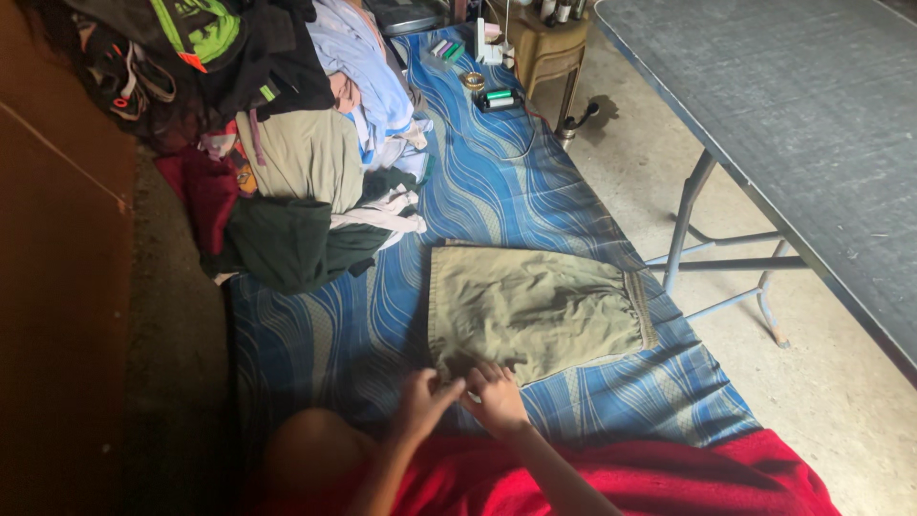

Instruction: The person folds shorts and a tank top by hand on a bed and then places them on a small table.

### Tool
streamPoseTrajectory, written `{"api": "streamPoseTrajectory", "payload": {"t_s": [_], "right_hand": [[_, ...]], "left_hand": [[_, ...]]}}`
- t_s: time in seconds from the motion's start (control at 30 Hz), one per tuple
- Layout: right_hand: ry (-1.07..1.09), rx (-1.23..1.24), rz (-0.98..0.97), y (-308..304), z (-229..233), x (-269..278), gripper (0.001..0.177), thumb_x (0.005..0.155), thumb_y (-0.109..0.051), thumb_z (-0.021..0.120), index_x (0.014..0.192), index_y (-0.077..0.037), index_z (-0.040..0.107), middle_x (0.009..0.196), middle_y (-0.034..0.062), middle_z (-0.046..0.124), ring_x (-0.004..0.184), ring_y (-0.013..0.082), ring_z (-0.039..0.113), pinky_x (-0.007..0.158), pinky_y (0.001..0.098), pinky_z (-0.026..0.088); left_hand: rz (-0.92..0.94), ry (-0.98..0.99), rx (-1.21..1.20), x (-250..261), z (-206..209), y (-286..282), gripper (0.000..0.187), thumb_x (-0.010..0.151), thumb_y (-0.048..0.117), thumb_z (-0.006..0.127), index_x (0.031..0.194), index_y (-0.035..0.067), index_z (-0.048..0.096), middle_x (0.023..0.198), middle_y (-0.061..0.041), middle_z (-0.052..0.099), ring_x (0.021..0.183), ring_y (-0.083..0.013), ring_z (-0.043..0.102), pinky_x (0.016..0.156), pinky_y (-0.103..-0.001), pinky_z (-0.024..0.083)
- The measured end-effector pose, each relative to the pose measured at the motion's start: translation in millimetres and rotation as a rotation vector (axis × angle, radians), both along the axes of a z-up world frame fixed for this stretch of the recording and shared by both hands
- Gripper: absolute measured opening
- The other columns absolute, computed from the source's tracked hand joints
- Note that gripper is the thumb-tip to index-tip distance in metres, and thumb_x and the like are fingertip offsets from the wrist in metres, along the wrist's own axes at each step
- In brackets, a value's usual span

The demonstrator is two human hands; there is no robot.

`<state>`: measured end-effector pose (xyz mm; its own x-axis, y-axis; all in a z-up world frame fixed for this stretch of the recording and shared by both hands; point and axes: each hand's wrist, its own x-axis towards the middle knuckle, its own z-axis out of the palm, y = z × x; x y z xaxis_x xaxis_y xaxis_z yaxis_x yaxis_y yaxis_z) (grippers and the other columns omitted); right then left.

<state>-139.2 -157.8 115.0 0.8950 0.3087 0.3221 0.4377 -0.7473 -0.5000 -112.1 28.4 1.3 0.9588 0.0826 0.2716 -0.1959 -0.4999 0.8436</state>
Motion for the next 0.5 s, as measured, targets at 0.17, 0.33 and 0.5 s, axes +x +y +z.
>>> {"api": "streamPoseTrajectory", "payload": {"t_s": [0.17, 0.33, 0.5], "right_hand": [[-0.090, -0.087, 0.047, -5.2, -14.6, 0.4, 0.011, 0.079, -0.017, 0.073, 0.083, -0.012, 0.064, 0.096, 0.0082, 0.063, 0.100, 0.0307, 0.060, 0.087, 0.0457, 0.046], [-0.062, -0.272, 0.163, -10.9, -60.3, 3.2, 0.016, 0.086, -0.019, 0.071, 0.100, -0.013, 0.068, 0.110, 0.0102, 0.061, 0.112, 0.0316, 0.058, 0.103, 0.0484, 0.044], [0.144, -0.156, 0.191, -5.6, -72.3, -12.0, 0.045, 0.083, -0.019, 0.072, 0.127, -0.016, 0.063, 0.134, 0.0139, 0.053, 0.127, 0.0374, 0.050, 0.103, 0.0506, 0.042]], "left_hand": [[0.058, 0.475, -0.179, 8.8, -17.2, 9.0, 0.052, 0.093, 0.052, 0.065, 0.096, 0.002, 0.079, 0.079, -0.013, 0.075, 0.069, -0.0221, 0.069, 0.066, -0.037, 0.052], [0.128, 0.602, -0.731, 24.7, -30.3, 54.3, 0.047, 0.089, 0.047, 0.067, 0.106, 0.004, 0.075, 0.096, -0.010, 0.079, 0.078, -0.0278, 0.072, 0.070, -0.039, 0.056], [0.026, 0.381, 0.062, 6.3, -34.6, 25.4, 0.053, 0.073, 0.047, 0.086, 0.096, 0.001, 0.073, 0.086, -0.015, 0.076, 0.082, -0.0297, 0.075, 0.073, -0.039, 0.057]]}}
